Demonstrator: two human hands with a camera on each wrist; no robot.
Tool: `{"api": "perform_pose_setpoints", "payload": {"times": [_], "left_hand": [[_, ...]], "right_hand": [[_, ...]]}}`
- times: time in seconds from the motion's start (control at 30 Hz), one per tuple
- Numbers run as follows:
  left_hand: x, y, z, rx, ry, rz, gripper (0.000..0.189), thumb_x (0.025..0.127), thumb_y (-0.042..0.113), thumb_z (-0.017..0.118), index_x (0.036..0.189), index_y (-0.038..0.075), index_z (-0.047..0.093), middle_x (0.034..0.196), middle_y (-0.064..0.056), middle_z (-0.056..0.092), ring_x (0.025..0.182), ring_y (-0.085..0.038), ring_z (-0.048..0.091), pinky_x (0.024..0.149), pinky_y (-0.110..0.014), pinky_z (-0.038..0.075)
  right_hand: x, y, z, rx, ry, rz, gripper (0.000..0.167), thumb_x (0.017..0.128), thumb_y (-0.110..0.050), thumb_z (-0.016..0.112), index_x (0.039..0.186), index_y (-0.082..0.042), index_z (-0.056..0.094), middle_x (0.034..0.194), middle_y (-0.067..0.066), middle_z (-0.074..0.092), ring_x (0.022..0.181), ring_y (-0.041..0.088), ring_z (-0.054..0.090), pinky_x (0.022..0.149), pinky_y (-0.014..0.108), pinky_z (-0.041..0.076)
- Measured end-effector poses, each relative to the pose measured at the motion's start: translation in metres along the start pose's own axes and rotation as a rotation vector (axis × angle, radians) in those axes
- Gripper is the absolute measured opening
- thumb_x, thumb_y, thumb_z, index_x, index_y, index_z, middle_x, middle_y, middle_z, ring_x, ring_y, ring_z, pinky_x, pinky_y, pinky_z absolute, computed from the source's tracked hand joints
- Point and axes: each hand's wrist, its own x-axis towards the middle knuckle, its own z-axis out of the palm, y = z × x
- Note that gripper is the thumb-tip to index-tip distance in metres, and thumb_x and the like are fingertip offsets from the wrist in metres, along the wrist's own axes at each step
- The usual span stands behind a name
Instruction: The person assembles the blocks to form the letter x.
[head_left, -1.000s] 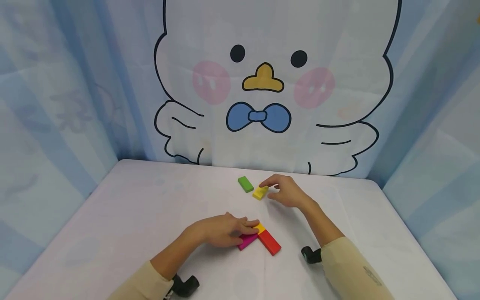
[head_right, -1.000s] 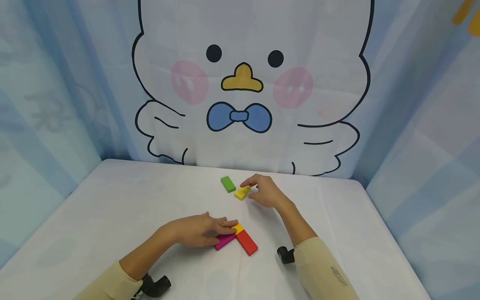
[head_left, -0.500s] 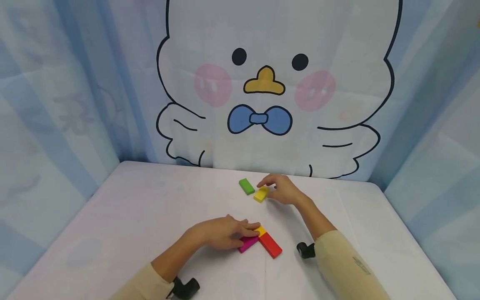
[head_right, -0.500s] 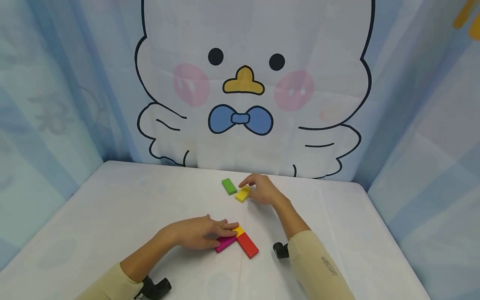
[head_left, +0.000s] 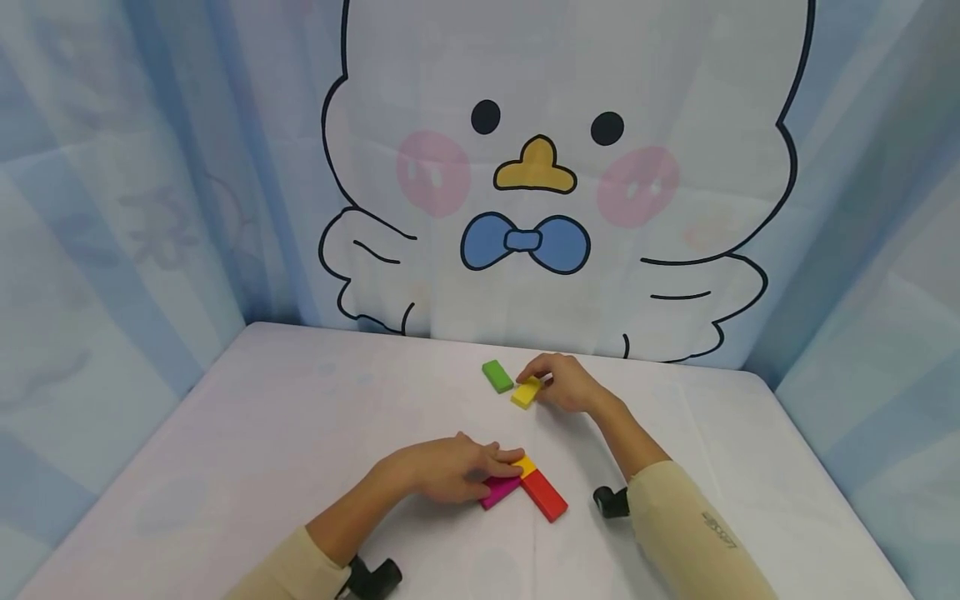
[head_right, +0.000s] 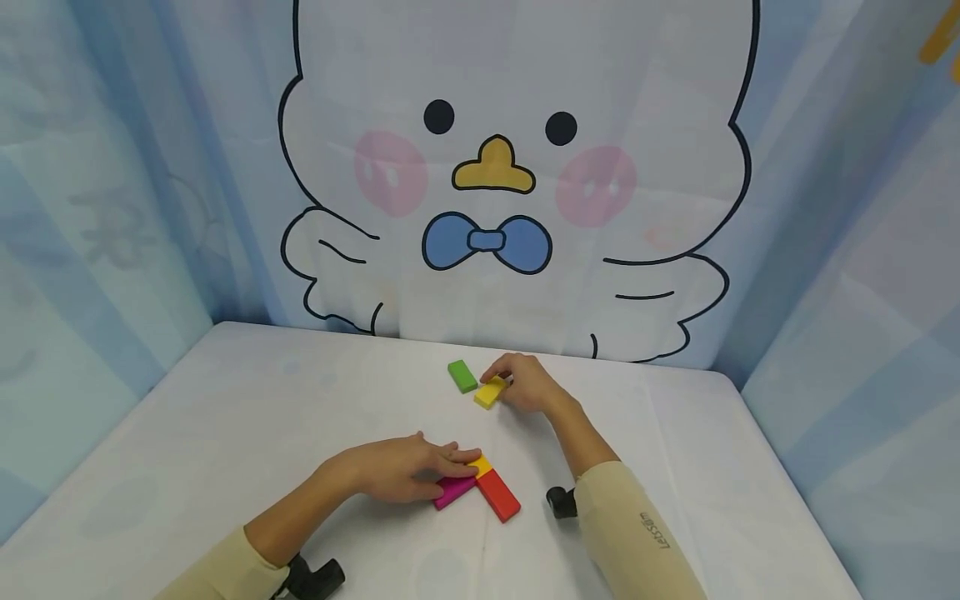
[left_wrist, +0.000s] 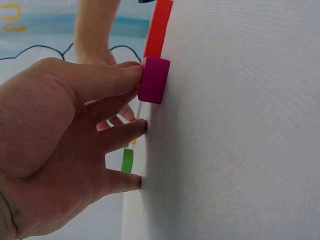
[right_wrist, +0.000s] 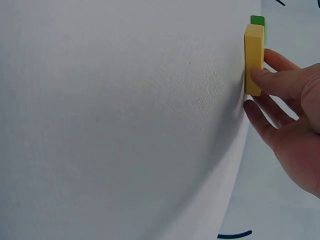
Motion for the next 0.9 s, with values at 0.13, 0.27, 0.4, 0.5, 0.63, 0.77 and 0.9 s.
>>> {"api": "perform_pose_setpoints", "payload": {"times": [0.13,0.27,0.4,0.5,0.63,0.77,0.9], "left_hand": [[-0.0004,0.0001,0.0002,-0.004,0.001,-0.005,0.054,0.103,0.022,0.064,0.154,0.033,0.051,0.165,0.019,0.038,0.156,-0.020,0.035,0.127,-0.062,0.022],[-0.0012,0.0006,-0.0001,-0.011,-0.001,-0.008,0.054,0.103,0.021,0.064,0.154,0.034,0.051,0.164,0.020,0.038,0.156,-0.019,0.035,0.127,-0.062,0.022],[-0.0017,0.0011,-0.0007,-0.012,-0.003,-0.008,0.054,0.103,0.021,0.064,0.154,0.033,0.051,0.165,0.020,0.038,0.156,-0.019,0.035,0.127,-0.062,0.022],[-0.0025,0.0008,-0.0010,-0.013,-0.002,-0.007,0.054,0.103,0.020,0.064,0.154,0.033,0.051,0.165,0.019,0.038,0.156,-0.018,0.036,0.127,-0.061,0.022],[-0.0023,0.0016,-0.0016,-0.014,-0.004,-0.005,0.054,0.103,0.020,0.064,0.154,0.033,0.051,0.165,0.019,0.038,0.156,-0.018,0.036,0.127,-0.062,0.022],[-0.0025,0.0025,-0.0023,-0.010,-0.003,-0.007,0.054,0.103,0.020,0.063,0.154,0.033,0.051,0.165,0.019,0.038,0.155,-0.018,0.036,0.127,-0.062,0.022],[-0.0026,0.0030,-0.0026,-0.009,-0.006,-0.010,0.054,0.103,0.020,0.064,0.154,0.033,0.051,0.165,0.019,0.038,0.155,-0.018,0.036,0.127,-0.062,0.022]], "right_hand": [[0.0018,0.0003,0.0003,-0.001,-0.007,-0.003,0.031,0.091,0.007,0.072,0.114,-0.012,0.079,0.124,0.007,0.072,0.120,0.028,0.063,0.106,0.045,0.055],[0.0024,-0.0006,-0.0001,-0.006,-0.009,0.010,0.030,0.091,0.007,0.072,0.114,-0.011,0.079,0.123,0.007,0.072,0.120,0.028,0.063,0.105,0.044,0.056],[0.0033,-0.0010,-0.0008,-0.019,-0.013,0.015,0.030,0.091,0.008,0.072,0.113,-0.011,0.080,0.123,0.008,0.072,0.119,0.029,0.063,0.105,0.044,0.056],[0.0054,-0.0011,-0.0003,-0.028,-0.017,0.018,0.031,0.090,0.009,0.072,0.112,-0.012,0.080,0.123,0.007,0.072,0.120,0.028,0.063,0.105,0.044,0.056],[0.0055,-0.0005,-0.0002,-0.037,-0.012,0.028,0.030,0.090,0.008,0.073,0.110,-0.013,0.081,0.122,0.006,0.073,0.119,0.028,0.064,0.104,0.044,0.057],[0.0057,-0.0008,-0.0001,-0.054,-0.008,0.020,0.030,0.090,0.007,0.073,0.110,-0.013,0.081,0.121,0.006,0.073,0.118,0.027,0.064,0.103,0.044,0.057],[0.0042,-0.0013,-0.0001,-0.077,-0.008,0.018,0.030,0.090,0.006,0.073,0.111,-0.014,0.081,0.122,0.006,0.073,0.119,0.027,0.064,0.103,0.044,0.057]]}}
